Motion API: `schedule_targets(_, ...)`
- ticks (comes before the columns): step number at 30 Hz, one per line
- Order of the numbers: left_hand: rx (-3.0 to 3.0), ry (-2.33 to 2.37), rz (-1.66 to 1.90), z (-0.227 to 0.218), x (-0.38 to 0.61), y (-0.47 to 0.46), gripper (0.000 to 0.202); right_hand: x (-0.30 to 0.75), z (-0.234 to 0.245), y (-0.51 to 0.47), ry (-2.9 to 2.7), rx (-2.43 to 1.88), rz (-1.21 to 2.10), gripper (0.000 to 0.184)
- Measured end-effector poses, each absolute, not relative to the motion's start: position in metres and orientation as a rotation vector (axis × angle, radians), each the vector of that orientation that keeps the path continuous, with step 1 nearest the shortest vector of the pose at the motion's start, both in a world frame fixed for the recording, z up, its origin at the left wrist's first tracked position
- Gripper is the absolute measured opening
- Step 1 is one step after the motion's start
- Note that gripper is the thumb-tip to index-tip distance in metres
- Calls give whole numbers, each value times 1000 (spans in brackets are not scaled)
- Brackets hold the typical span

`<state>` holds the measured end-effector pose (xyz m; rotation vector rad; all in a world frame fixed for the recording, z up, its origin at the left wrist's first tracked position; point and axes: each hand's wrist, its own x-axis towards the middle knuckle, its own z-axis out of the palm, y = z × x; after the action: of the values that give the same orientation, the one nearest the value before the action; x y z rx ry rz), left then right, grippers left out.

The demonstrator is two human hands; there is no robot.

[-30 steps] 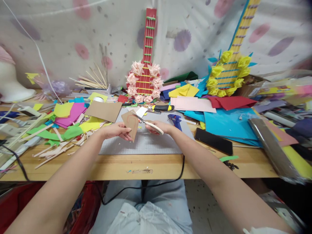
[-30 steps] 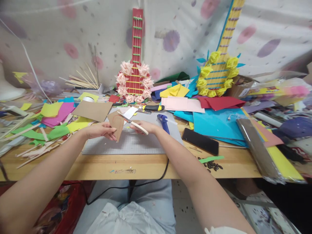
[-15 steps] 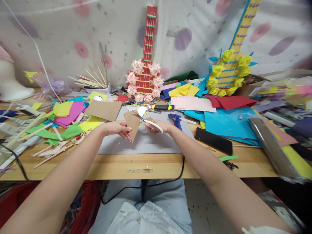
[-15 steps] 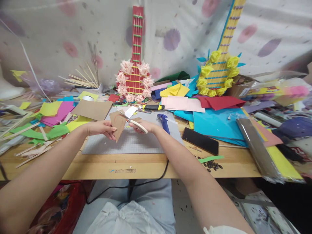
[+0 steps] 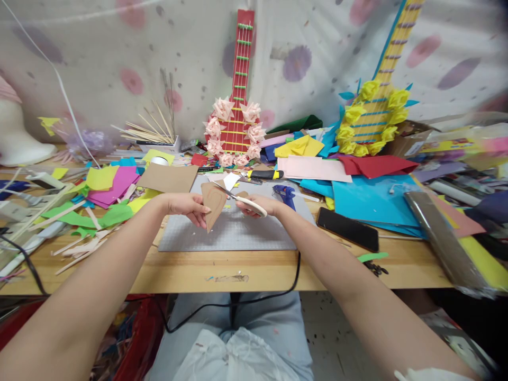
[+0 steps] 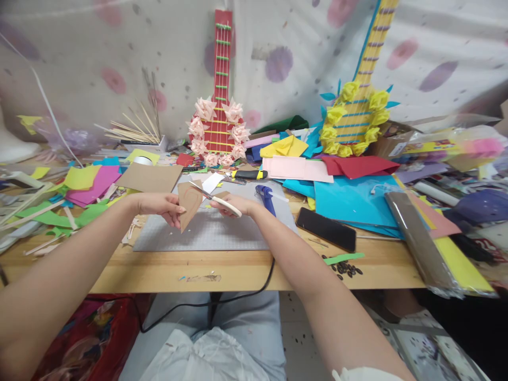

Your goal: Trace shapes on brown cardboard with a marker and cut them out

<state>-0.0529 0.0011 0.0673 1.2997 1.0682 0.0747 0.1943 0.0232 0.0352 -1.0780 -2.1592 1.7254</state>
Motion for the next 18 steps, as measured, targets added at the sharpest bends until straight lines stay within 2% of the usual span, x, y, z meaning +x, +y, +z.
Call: schedule_targets(18, 1356, 1130, 1, 77, -60, 7, 18, 200, 30, 28, -2282, -1054, 1687, 53)
